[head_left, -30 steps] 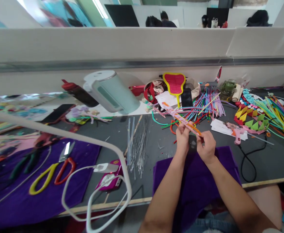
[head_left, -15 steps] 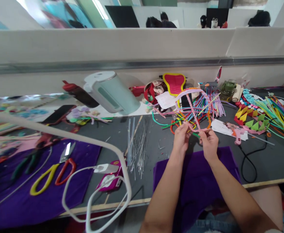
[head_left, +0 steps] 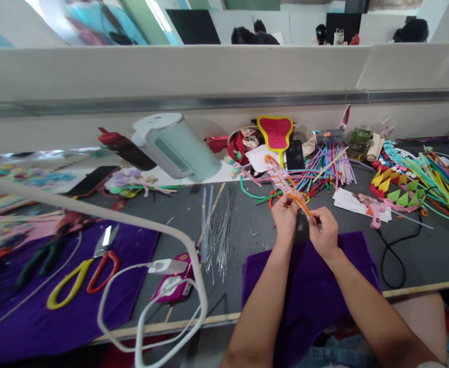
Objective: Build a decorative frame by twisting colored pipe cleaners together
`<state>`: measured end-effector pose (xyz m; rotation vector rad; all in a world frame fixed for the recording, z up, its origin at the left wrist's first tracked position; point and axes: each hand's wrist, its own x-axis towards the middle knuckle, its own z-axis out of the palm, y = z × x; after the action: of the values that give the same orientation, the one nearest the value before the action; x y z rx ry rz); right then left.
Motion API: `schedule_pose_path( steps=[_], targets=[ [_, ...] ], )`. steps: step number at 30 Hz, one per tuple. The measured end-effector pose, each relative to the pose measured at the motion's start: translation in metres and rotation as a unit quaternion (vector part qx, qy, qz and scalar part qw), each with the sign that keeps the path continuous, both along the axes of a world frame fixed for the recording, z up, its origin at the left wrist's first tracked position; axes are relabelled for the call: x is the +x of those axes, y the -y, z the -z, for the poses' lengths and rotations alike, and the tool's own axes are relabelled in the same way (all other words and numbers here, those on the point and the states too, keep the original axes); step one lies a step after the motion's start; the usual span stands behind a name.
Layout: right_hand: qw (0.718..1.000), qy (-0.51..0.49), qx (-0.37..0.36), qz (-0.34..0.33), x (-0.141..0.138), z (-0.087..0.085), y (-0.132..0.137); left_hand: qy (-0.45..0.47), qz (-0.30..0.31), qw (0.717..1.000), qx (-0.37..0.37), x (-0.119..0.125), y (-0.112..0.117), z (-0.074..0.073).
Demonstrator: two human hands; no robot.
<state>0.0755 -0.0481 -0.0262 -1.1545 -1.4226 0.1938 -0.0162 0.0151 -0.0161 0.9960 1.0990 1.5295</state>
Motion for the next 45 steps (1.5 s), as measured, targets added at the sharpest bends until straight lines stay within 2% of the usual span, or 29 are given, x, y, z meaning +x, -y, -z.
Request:
schedule_pose_path(
  steps=[3, 5, 7, 9, 11, 14, 16, 17, 19, 20, 22, 25, 29, 31, 34, 36, 40, 45],
  targets=[
    [0.998, 0.052, 0.021, -0.001, 0.000, 0.001, 0.001, -0.101, -0.031, 0.994, 0.024, -0.001, 0.002, -0.005],
    [0.999, 0.046, 0.016, -0.002, -0.001, 0.002, 0.001, -0.121, -0.030, 0.992, 0.031, -0.001, 0.003, -0.007],
    [1.000, -0.003, -0.004, -0.001, -0.001, 0.002, 0.001, -0.107, -0.018, 0.993, 0.038, -0.003, 0.002, -0.006],
    [0.993, -0.105, -0.049, -0.008, -0.001, 0.001, -0.001, -0.068, 0.005, 0.997, 0.032, -0.004, 0.001, -0.005],
    [0.961, -0.251, -0.108, -0.037, 0.001, 0.000, -0.005, -0.007, 0.038, 0.999, -0.001, -0.006, 0.000, -0.004],
    [0.870, -0.447, -0.178, -0.103, 0.005, -0.003, -0.012, 0.096, 0.110, 0.987, -0.068, -0.008, -0.001, -0.006],
    [0.819, -0.518, -0.206, -0.137, 0.007, -0.005, -0.015, 0.180, 0.175, 0.962, -0.108, -0.009, -0.001, -0.007],
    [0.802, -0.537, -0.216, -0.149, 0.008, -0.005, -0.016, 0.223, 0.208, 0.944, -0.125, -0.009, 0.000, -0.008],
    [0.787, -0.553, -0.221, -0.162, 0.008, -0.006, -0.017, 0.291, 0.252, 0.912, -0.142, -0.008, 0.000, -0.009],
    [0.789, -0.551, -0.217, -0.161, 0.008, -0.006, -0.017, 0.309, 0.261, 0.903, -0.144, -0.008, 0.001, -0.009],
    [0.810, -0.532, -0.200, -0.144, 0.007, -0.005, -0.016, 0.316, 0.253, 0.904, -0.141, -0.007, 0.001, -0.011],
    [0.869, -0.458, -0.165, -0.087, 0.005, -0.003, -0.013, 0.277, 0.223, 0.927, -0.117, -0.006, 0.002, -0.013],
    [0.959, -0.267, -0.095, 0.006, 0.002, -0.002, -0.006, 0.175, 0.164, 0.970, -0.048, 0.001, 0.005, -0.011],
    [0.986, -0.153, -0.046, 0.038, 0.000, -0.001, -0.002, 0.129, 0.106, 0.986, -0.005, 0.006, 0.007, -0.008],
    [0.999, -0.009, 0.021, 0.049, -0.001, 0.001, 0.002, 0.068, 0.017, 0.997, 0.036, 0.009, 0.007, -0.002],
    [0.997, 0.038, 0.048, 0.050, -0.001, 0.002, 0.003, 0.028, -0.011, 0.999, 0.039, 0.008, 0.005, 0.002],
    [0.994, 0.052, 0.064, 0.067, 0.002, 0.002, 0.001, -0.018, -0.006, 0.999, 0.051, 0.003, 0.002, 0.008],
    [0.997, -0.006, 0.040, 0.072, 0.003, 0.002, 0.000, 0.001, 0.013, 1.000, 0.024, 0.004, 0.002, 0.008]
  ],
)
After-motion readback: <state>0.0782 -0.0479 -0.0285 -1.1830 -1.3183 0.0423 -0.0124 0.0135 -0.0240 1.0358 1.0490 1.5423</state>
